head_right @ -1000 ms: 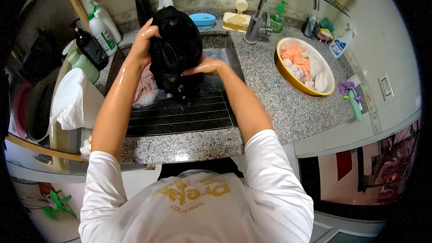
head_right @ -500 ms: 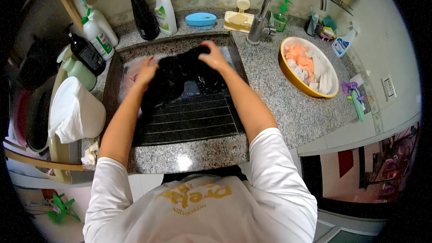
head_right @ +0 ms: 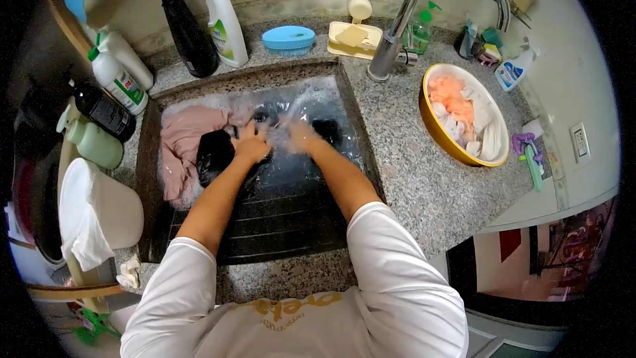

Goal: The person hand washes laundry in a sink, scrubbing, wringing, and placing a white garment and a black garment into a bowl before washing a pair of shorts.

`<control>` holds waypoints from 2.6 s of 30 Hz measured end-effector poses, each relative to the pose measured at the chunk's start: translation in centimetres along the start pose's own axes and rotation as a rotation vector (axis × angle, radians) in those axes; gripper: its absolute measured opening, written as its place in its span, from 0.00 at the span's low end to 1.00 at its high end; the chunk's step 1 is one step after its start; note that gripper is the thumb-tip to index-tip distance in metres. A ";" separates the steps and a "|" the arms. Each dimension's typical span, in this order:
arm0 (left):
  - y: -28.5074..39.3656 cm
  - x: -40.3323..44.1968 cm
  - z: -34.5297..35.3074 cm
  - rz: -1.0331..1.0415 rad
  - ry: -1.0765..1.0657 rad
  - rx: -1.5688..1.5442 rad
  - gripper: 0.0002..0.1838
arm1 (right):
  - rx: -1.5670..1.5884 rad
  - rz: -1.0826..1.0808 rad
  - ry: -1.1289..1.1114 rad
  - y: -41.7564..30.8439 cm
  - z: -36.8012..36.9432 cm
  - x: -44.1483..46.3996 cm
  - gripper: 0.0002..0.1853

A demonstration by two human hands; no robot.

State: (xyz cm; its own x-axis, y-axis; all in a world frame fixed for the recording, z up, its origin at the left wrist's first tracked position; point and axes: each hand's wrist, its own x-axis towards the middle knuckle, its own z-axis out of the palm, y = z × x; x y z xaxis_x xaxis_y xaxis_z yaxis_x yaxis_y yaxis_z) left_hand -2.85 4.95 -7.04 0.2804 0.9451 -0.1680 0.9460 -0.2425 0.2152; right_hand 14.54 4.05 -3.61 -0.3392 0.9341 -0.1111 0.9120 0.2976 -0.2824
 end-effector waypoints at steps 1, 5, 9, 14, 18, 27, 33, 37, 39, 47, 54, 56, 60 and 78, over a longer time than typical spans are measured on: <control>-0.4 1.0 0.4 0.053 0.037 -0.019 0.25 | 0.010 -0.005 -0.002 -0.7 -1.3 -0.5 0.35; 3.0 -1.4 -7.2 0.206 0.051 0.276 0.15 | 0.137 0.082 -0.024 0.4 0.3 1.0 0.34; -1.8 0.6 -3.8 0.386 0.191 -0.057 0.18 | -0.042 0.110 -0.128 -0.1 -1.1 0.7 0.37; -0.9 -4.6 -9.9 -0.171 -0.156 -1.130 0.34 | -0.058 0.200 -0.184 1.3 -6.4 -2.6 0.52; -0.9 -5.0 -9.8 -0.180 -0.174 -1.631 0.32 | 0.606 0.548 0.447 -0.6 -1.7 0.0 0.34; -0.3 -2.9 -10.0 -0.089 -0.073 -1.921 0.29 | 0.457 -0.690 0.751 -16.1 -11.0 -4.9 0.11; 1.6 -3.8 -9.9 -0.083 -0.147 -2.006 0.20 | 0.187 -0.562 0.840 -11.6 -8.4 -3.5 0.18; 2.2 -4.6 -12.2 -0.269 -0.212 -1.663 0.14 | 0.182 -0.084 0.662 -5.1 -8.0 -2.3 0.19; 4.1 -6.7 -15.8 -0.188 -0.061 -1.499 0.11 | 0.072 -0.026 0.588 -2.3 -8.5 -3.8 0.19; 0.3 -2.8 -9.7 0.258 0.292 -0.203 0.25 | 0.175 0.162 0.118 -2.0 -7.1 -3.3 0.40; 5.7 -4.3 -5.9 0.033 -0.131 0.115 0.27 | 0.127 0.137 -0.057 -0.4 -2.5 -3.1 0.39; 4.8 -2.6 -5.0 0.038 -0.177 0.149 0.27 | 0.087 0.077 0.077 0.7 -1.2 -2.6 0.36; 2.7 0.5 -4.0 0.067 -0.216 -0.073 0.28 | 0.130 0.250 0.176 2.0 1.1 -1.2 0.30; -0.8 -3.0 -10.3 0.034 -0.132 -2.035 0.24 | 0.251 -0.719 0.901 -15.1 -8.4 -3.0 0.14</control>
State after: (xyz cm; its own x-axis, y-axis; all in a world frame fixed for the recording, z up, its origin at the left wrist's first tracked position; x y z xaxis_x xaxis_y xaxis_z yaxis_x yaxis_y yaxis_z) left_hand -6.15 4.53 3.16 0.3867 0.9054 -0.1753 -0.5448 0.3776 0.7487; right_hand 3.71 -1.54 9.03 -0.3794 0.3993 0.8346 0.4726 0.8591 -0.1962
